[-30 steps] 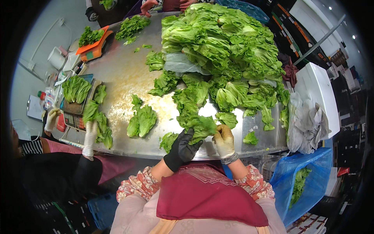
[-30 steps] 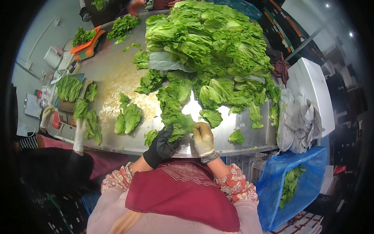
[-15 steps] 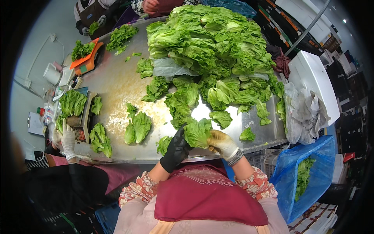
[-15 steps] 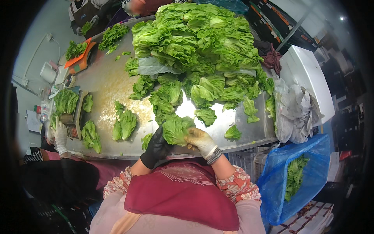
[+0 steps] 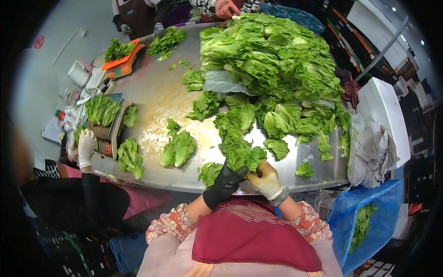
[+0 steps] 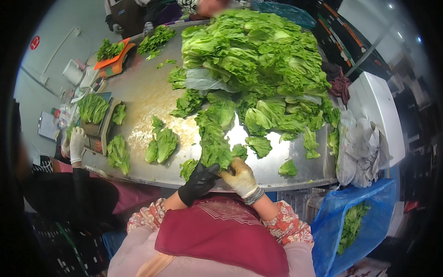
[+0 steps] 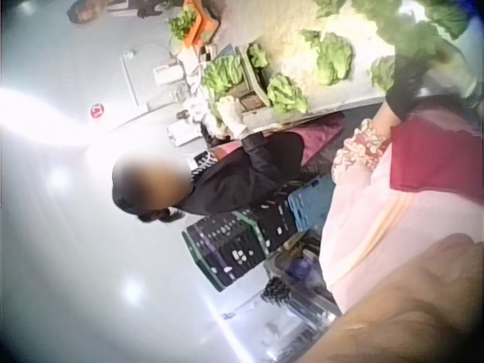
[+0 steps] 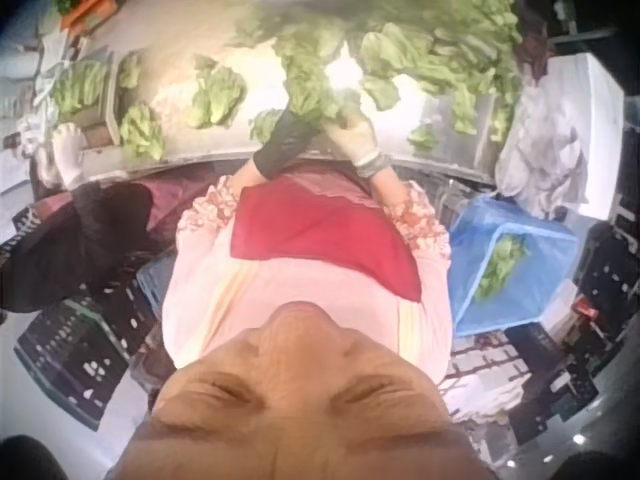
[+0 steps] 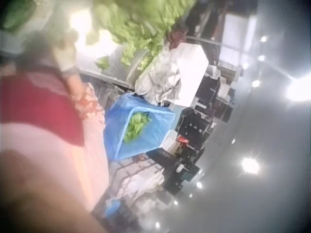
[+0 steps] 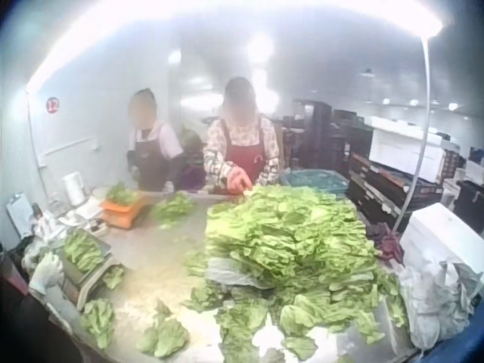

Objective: The person sorts and trims leafy green vegetables on a stainless steel table, separating leaves and placing them into piles. A coworker weighs and bags portions of the vegetables nearby.

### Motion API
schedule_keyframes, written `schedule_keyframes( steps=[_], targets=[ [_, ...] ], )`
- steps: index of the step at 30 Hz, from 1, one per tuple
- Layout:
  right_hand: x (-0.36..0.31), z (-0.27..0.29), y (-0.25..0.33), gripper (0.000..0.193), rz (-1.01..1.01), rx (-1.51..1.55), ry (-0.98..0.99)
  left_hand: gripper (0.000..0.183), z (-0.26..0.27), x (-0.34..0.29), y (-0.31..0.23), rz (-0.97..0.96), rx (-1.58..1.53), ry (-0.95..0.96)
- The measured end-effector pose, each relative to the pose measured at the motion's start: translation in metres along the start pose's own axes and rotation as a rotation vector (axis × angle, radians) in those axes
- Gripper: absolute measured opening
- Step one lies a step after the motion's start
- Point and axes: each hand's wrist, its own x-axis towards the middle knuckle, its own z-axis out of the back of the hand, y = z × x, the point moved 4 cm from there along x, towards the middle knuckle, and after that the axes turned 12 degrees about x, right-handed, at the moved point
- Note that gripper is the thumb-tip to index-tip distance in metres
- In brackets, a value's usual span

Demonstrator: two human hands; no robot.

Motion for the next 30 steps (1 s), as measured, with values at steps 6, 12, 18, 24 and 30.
schedule_keyframes(
  steps=[6, 12, 18, 24, 30],
  targets=[
    [-0.003, -0.008, -0.007, 0.028, -0.189, 0.436, -0.202, 0.039, -0.002, 0.005, 0.03, 0.095, -0.577, -0.128],
    [-0.001, 0.01, -0.033, 0.029, -0.432, 1.319, -0.346, 0.046, 0.011, 0.01, 0.04, 0.281, -1.337, -0.104],
    [-0.008, -0.013, -0.042, 0.029, -0.29, 0.136, 0.063, 0.053, 0.007, 0.0, 0.033, 0.034, -0.359, -0.229],
    [0.002, -0.052, -0.031, 0.024, -0.53, 0.361, 0.289, 0.062, 0.03, -0.015, -0.006, 0.138, -0.272, -0.293],
    [0.007, -0.078, -0.023, 0.04, -0.638, 0.75, 0.396, 0.044, 0.058, -0.034, -0.006, -0.071, -0.079, -0.395]
  ],
)
